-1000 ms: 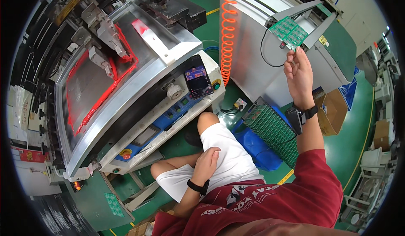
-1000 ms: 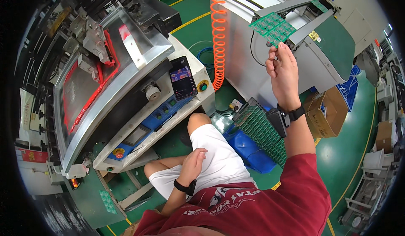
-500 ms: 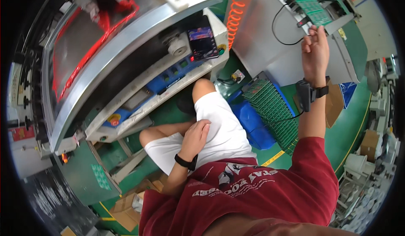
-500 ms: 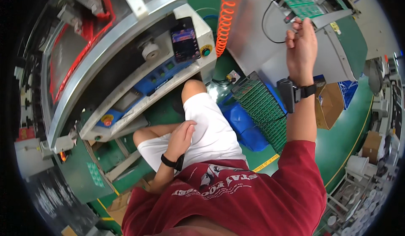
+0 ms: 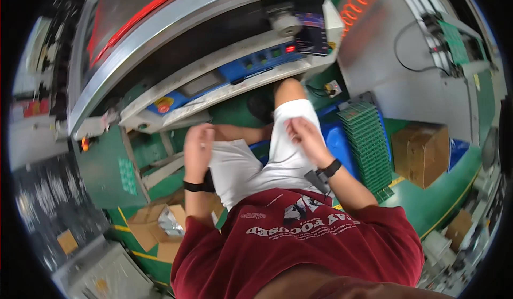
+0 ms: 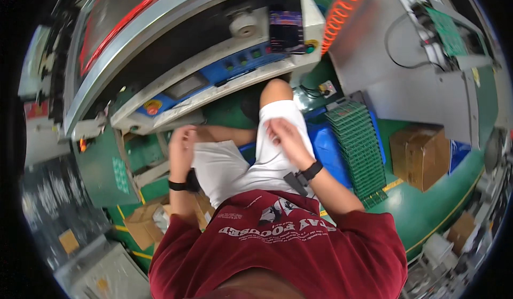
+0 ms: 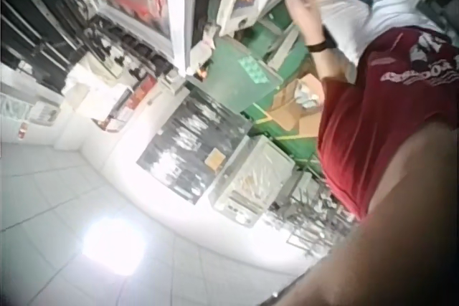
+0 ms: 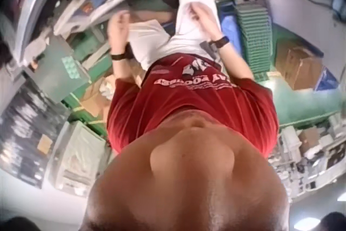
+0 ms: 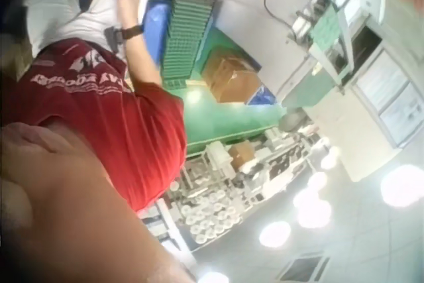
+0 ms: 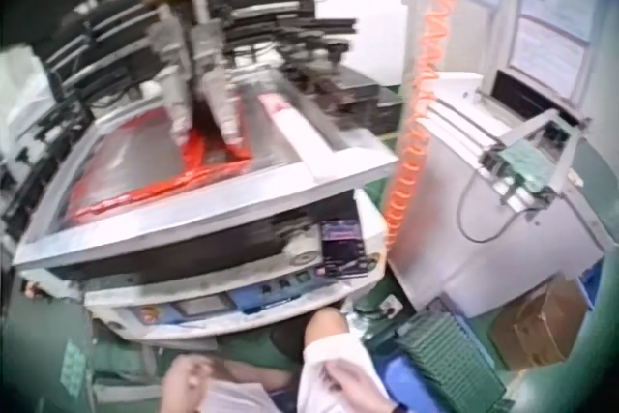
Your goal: Inspecting and testing printed circuit boards using a desktop testing machine.
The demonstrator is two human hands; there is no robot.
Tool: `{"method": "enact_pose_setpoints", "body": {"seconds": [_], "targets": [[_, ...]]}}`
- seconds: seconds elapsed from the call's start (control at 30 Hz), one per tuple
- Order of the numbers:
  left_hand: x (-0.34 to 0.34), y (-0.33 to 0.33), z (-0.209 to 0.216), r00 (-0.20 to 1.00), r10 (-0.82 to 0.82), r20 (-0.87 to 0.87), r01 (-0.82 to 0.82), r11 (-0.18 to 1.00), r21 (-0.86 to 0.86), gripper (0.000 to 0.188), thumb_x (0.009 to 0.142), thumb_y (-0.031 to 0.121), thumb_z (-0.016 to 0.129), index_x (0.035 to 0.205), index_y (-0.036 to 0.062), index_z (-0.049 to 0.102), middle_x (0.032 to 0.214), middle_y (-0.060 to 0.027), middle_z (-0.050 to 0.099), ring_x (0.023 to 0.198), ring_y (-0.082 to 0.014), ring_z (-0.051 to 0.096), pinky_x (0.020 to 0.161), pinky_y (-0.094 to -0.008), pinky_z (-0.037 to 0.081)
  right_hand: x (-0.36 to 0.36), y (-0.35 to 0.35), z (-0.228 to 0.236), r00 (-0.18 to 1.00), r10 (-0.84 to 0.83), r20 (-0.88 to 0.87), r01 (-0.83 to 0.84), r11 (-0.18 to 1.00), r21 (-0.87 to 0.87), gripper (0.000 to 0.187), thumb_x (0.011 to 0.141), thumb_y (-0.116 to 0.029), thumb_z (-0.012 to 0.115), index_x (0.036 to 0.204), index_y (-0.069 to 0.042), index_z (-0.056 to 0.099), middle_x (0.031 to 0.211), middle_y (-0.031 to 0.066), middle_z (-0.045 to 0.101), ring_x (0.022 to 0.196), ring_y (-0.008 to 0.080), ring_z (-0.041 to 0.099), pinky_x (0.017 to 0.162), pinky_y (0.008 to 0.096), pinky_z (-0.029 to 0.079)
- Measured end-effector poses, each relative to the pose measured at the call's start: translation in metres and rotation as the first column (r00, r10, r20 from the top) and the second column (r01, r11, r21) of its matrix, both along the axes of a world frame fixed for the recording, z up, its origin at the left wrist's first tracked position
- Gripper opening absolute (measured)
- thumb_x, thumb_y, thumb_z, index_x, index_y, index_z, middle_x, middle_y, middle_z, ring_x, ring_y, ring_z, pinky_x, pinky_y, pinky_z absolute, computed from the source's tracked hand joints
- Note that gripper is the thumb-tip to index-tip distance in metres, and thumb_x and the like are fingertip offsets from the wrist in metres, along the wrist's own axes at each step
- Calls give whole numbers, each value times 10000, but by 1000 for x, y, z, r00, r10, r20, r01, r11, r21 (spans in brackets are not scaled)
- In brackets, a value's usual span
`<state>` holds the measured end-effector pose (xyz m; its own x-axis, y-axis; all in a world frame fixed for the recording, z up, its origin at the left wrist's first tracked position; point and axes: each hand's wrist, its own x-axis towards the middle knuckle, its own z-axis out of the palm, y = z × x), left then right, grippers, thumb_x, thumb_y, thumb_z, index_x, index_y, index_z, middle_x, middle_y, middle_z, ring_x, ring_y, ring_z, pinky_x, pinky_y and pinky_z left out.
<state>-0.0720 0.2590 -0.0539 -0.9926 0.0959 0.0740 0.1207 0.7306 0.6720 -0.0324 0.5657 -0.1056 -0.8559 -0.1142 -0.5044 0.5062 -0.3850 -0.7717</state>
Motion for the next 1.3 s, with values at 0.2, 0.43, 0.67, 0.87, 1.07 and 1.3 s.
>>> {"method": "enact_pose_setpoints", "body": {"seconds": [0.2, 0.43, 0.67, 0.87, 1.07, 1.3], "targets": [[45, -153, 72, 894, 272, -357, -418, 792, -444, 300, 863, 106, 658, 1142, 20, 591, 1174, -169, 584, 1108, -351, 534, 973, -412, 407, 17, -39, -52, 908, 333, 255, -237, 909, -343, 272, 1006, -306, 493, 1044, -69, 620, 872, -23, 606, 775, 66, 553, 677, 204, 428], [121, -275, 36, 840, 517, -163, -532, 727, -435, 588, 880, 259, 681, 1385, 51, 463, 1427, -239, 416, 1314, -384, 407, 1070, -409, 351, 0, -49, -59, 840, 522, 146, -422, 798, -430, 280, 1021, -280, 468, 1170, -64, 566, 955, 14, 608, 863, 97, 584, 737, 236, 468], [114, -262, 60, 824, 541, -168, -555, 715, -425, 544, 845, 268, 717, 1308, 42, 543, 1291, -198, 542, 1188, -339, 532, 997, -373, 426, 8, -57, -51, 849, 518, 101, -477, 835, -274, 272, 1030, -261, 455, 1197, -63, 539, 993, 25, 581, 896, 103, 566, 777, 246, 460], [105, -258, 69, 857, 454, -243, -511, 692, -510, 524, 813, 270, 747, 1247, 29, 580, 1201, -197, 589, 1109, -350, 567, 953, -390, 449, 10, -55, -54, 863, 497, 92, -467, 854, -231, 298, 1018, -293, 478, 1204, -69, 542, 1000, 25, 585, 912, 105, 571, 792, 248, 462], [101, -152, 103, 878, 307, -368, -444, 810, -384, 594, 741, 88, 743, 1303, 69, 556, 1260, -171, 553, 1178, -351, 503, 1010, -435, 397, 12, -54, -47, 843, 537, 40, -532, 841, -99, 340, 1016, -338, 472, 1221, -79, 551, 1029, 18, 590, 943, 101, 578, 815, 243, 456], [72, 1, 20, 952, -293, -88, 277, 948, -159, 699, 668, 286, 831, 1288, 99, 569, 1239, -162, 531, 1127, -366, 519, 943, -433, 442, 2, -58, 15, 880, 455, -137, -475, 855, -207, 382, 1030, -329, 438, 1262, -42, 539, 1099, 46, 620, 1014, 110, 593, 833, 270, 491]]}}
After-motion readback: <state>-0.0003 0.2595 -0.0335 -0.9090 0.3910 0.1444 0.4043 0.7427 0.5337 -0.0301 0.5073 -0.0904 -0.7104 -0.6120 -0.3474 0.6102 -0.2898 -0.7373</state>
